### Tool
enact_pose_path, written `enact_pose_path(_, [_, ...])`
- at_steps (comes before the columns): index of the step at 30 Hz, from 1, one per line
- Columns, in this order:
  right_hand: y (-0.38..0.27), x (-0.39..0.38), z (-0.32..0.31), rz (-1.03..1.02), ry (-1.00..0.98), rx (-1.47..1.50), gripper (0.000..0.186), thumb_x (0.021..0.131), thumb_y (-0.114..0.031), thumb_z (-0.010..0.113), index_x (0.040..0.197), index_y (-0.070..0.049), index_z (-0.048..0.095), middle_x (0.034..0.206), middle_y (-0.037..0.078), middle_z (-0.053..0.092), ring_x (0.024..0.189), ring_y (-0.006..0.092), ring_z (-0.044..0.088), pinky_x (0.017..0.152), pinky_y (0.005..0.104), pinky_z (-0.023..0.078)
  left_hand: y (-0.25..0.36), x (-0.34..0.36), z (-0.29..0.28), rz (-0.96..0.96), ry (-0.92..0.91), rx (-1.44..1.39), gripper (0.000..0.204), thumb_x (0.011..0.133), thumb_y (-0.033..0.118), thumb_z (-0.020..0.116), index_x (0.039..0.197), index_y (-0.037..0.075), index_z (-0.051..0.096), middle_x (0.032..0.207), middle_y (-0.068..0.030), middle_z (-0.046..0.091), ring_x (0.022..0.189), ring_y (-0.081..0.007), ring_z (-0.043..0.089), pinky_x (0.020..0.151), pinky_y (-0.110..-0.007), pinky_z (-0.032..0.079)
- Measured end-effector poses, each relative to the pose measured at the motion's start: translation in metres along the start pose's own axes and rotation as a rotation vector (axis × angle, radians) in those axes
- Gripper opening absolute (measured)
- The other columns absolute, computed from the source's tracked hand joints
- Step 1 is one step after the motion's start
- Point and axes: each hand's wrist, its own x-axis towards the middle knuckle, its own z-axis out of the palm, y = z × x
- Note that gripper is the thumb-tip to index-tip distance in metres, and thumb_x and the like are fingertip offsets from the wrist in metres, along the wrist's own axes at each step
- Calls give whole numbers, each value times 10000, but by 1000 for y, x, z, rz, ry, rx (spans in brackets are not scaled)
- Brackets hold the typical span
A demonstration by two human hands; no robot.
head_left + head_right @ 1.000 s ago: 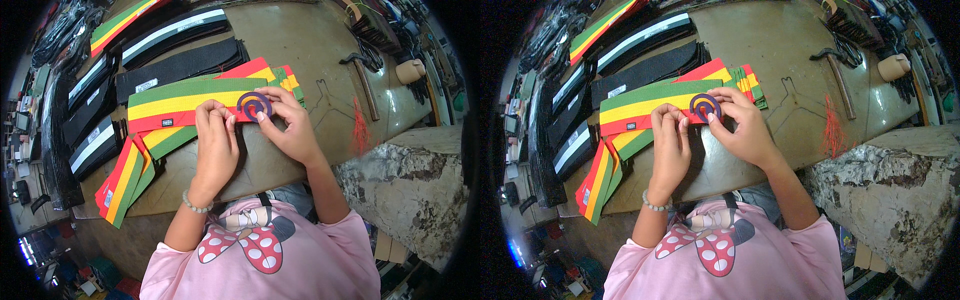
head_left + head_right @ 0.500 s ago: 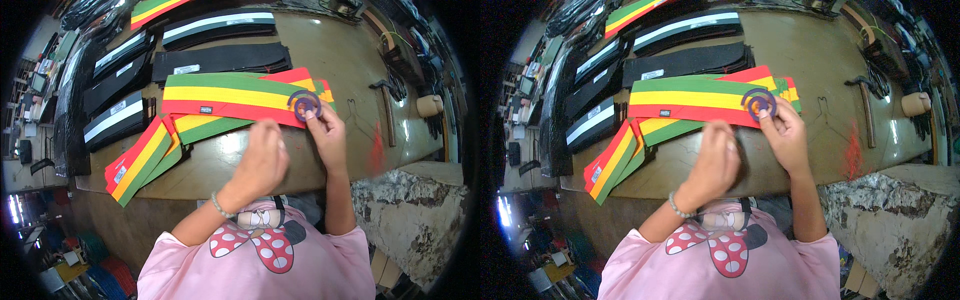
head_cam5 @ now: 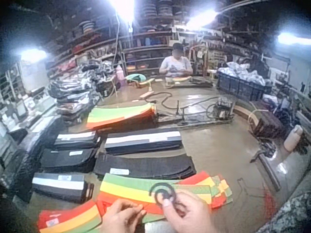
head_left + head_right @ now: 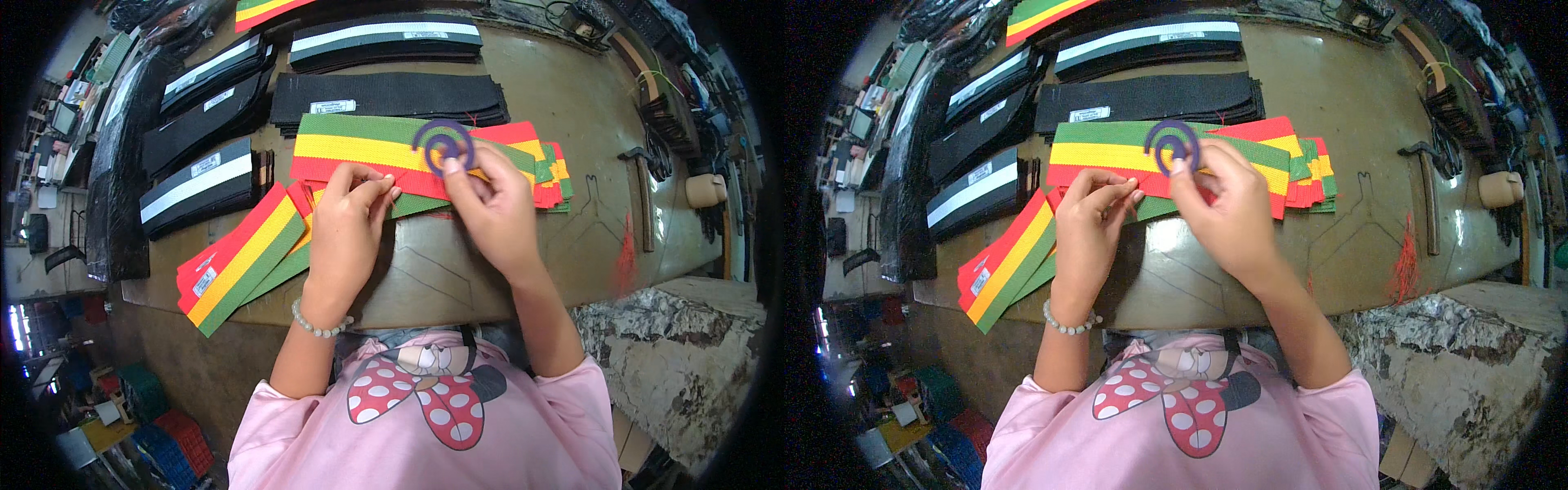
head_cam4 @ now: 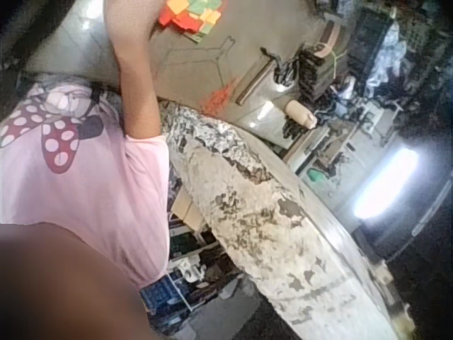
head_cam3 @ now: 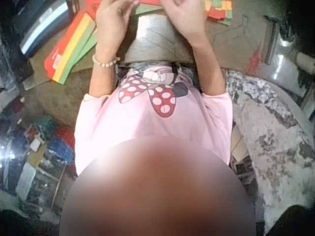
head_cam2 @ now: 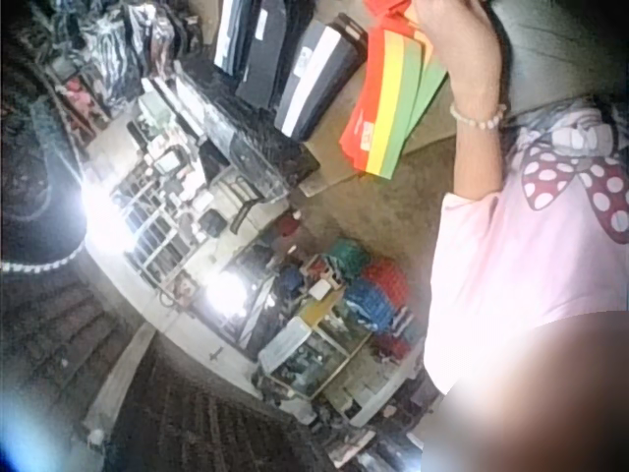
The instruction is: The person repeatedly picks up a purple rubber band and places it onto a stack of multicolored fabric strips on a work table. The person then moves the stack aside and repeats the process with another stack. The task continues with multiple stacks of fabric strips.
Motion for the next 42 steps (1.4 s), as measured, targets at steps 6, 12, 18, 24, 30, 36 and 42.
enact_pose_path(6, [11,5,13,14,-111,-127,136,945,-82,652,942,54,659,1072,68,614,851,78,562,718,218,473,-10,-9,1,51,-5,31,89,930,0,609,999,-52,589,1039,-200,569,931,-370,607,814,-440,496])
enact_pose_path(12, [18,2,8,-172,-190,-274,158,888,-81,665,975,51,679,1079,183,635,963,307,658,841,364,527,-17,-21,2,40,34,5,70,955,-20,551,1014,-49,530,1049,-206,525,968,-370,567,870,-427,470])
enact_pose_path(18, [22,2,11,-281,-216,-364,134,873,-73,673,925,50,666,1093,192,638,984,328,642,843,385,517,-19,-18,1,36,70,-39,66,950,-11,562,1001,-42,533,1030,-192,541,938,-336,571,836,-399,473])
enact_pose_path(24, [22,1,16,-84,-123,-233,113,899,-68,675,894,43,654,1094,131,650,932,191,633,821,289,501,-16,-15,-13,-310,201,-353,66,924,-5,638,905,-37,584,971,-114,704,752,-81,626,616,-229,503])
enact_pose_path(30, [22,-1,32,-242,-9,-423,137,842,-111,699,826,15,648,1007,136,661,939,302,615,818,391,509,-19,-8,-30,-282,88,-189,150,870,8,746,815,-35,613,782,-91,717,687,-68,639,620,-242,526])
enact_pose_path(36, [22,-5,40,-309,9,-497,145,840,-137,696,846,5,666,1011,111,663,970,305,592,828,405,502,-20,-5,-27,-139,36,-4,111,848,-6,755,912,-21,665,761,-68,672,680,-100,635,613,-268,510])
enact_pose_path(42, [22,-6,44,-329,13,-516,140,836,-142,694,863,-6,679,1014,97,657,1001,308,572,846,408,495,-26,-7,-21,-29,17,131,102,896,-4,658,980,-41,614,885,-179,605,785,-346,621,694,-421,494])
